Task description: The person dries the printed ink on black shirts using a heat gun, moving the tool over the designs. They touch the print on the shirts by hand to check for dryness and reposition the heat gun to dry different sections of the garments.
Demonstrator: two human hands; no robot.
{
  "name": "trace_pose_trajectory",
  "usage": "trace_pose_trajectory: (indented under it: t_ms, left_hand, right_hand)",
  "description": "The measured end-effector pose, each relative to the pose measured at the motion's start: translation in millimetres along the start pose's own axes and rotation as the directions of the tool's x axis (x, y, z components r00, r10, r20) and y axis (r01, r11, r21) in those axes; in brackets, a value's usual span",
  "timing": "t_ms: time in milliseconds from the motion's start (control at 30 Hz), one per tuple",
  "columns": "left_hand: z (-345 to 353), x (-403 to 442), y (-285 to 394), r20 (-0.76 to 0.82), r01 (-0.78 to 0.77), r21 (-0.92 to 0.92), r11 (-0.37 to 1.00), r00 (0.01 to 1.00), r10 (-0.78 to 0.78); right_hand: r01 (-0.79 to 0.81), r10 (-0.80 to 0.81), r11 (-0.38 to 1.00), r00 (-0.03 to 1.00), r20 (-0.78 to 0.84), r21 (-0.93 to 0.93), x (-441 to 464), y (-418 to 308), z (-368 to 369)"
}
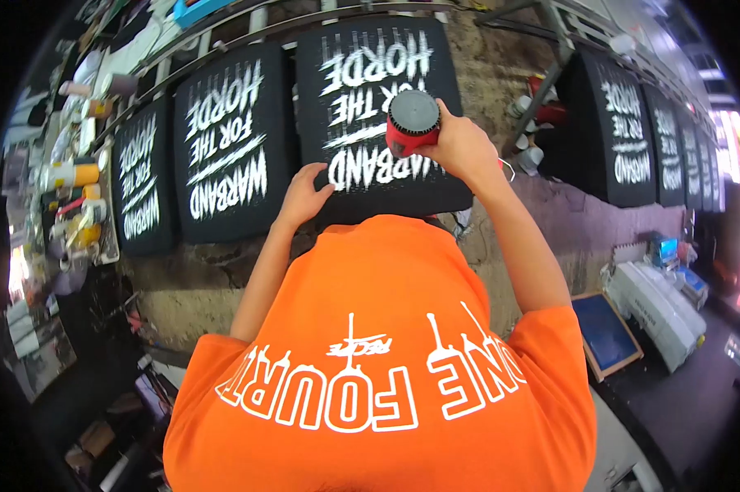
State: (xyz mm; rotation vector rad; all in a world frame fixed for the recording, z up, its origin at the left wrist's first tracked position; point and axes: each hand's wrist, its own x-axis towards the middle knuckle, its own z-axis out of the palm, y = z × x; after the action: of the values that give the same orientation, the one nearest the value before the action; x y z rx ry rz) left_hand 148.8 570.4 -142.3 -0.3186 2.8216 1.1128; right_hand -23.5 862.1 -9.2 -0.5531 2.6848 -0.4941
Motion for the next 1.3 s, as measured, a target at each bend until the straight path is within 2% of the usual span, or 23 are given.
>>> trace_pose_trajectory:
  t_ms: [100,267,367,400,533,633,667,733,800,833,933,1000,1067,1133,1233,1300]
  left_hand:
    - [-5.2,-7.6,-7.1,-0.026,0.056,-0.004,0.998,0.998,-0.056]
    - [-14.1,-19.4,-21.0,-0.107,0.124,-0.012,0.992,0.986,-0.125]
    - [-23.6,-24.8,-36.3,-0.170,0.267,-0.073,0.961,0.946,-0.276]
    - [-25.8,-27.4,-41.0,-0.178,0.274,-0.076,0.959,0.942,-0.284]
    - [-32.7,-38.1,-54.7,-0.235,0.284,-0.060,0.957,0.928,-0.290]
    - [-33.5,-40.4,-52.7,-0.367,0.121,-0.069,0.990,0.920,-0.138]
    - [-35.1,-39.5,-48.5,-0.372,0.126,-0.068,0.990,0.917,-0.143]
    - [-39.0,-37.4,-34.1,-0.439,-0.042,-0.132,0.990,0.899,-0.020]
    - [-36.4,-33.5,-30.0,-0.445,-0.089,-0.140,0.986,0.896,0.018]
    - [-33.7,-31.9,-29.0,-0.443,-0.085,-0.140,0.986,0.897,0.015]
    - [-32.2,-28.3,-18.0,-0.397,-0.066,-0.194,0.979,0.917,-0.017]
    - [-30.0,-24.3,-16.0,-0.393,-0.080,-0.193,0.978,0.919,-0.002]
    - [-27.8,-21.6,-13.0,-0.366,-0.090,-0.175,0.980,0.930,0.021]
    - [-26.6,-19.7,-9.6,-0.352,-0.093,-0.197,0.976,0.936,0.018]
    - [-20.7,-10.5,-10.1,-0.379,-0.147,-0.143,0.979,0.922,0.083]
    - [-18.2,-2.4,-11.8,-0.373,-0.176,-0.110,0.978,0.920,0.124]
  right_hand:
    - [0.098,-0.100,0.993,0.994,0.043,0.059,3.3,-30.5,7.2]
    - [0.165,-0.167,0.986,0.983,0.074,0.029,13.9,-76.6,28.0]
    - [0.208,-0.211,0.978,0.970,0.121,0.034,18.6,-97.4,31.9]
    - [0.243,-0.245,0.969,0.966,0.079,0.039,15.1,-104.0,33.6]
    - [0.251,-0.261,0.964,0.957,0.124,0.088,22.5,-114.0,42.0]
    - [0.227,-0.230,0.973,0.965,0.128,0.040,18.5,-122.2,38.4]
    - [0.237,-0.236,0.972,0.962,0.136,0.009,15.9,-126.4,33.6]
    - [0.293,-0.298,0.954,0.950,0.093,0.060,23.4,-111.1,38.8]
    - [0.204,-0.213,0.976,0.967,0.140,0.076,21.5,-112.9,28.8]
    - [0.252,-0.252,0.968,0.967,0.044,-0.002,21.0,-105.3,34.2]
    - [0.208,-0.207,0.978,0.976,0.067,-0.001,25.1,-84.7,29.4]
    - [0.240,-0.243,0.969,0.968,0.063,0.055,21.5,-75.3,20.9]
    - [0.152,-0.151,0.988,0.988,0.025,-0.037,16.6,-66.5,15.6]
    - [0.141,-0.140,0.989,0.990,0.021,-0.046,19.5,-45.0,10.8]
    - [0.177,-0.175,0.983,0.984,-0.043,0.049,19.7,-13.9,5.4]
    - [0.080,-0.083,0.996,0.994,-0.076,-0.042,16.5,-9.2,-2.9]
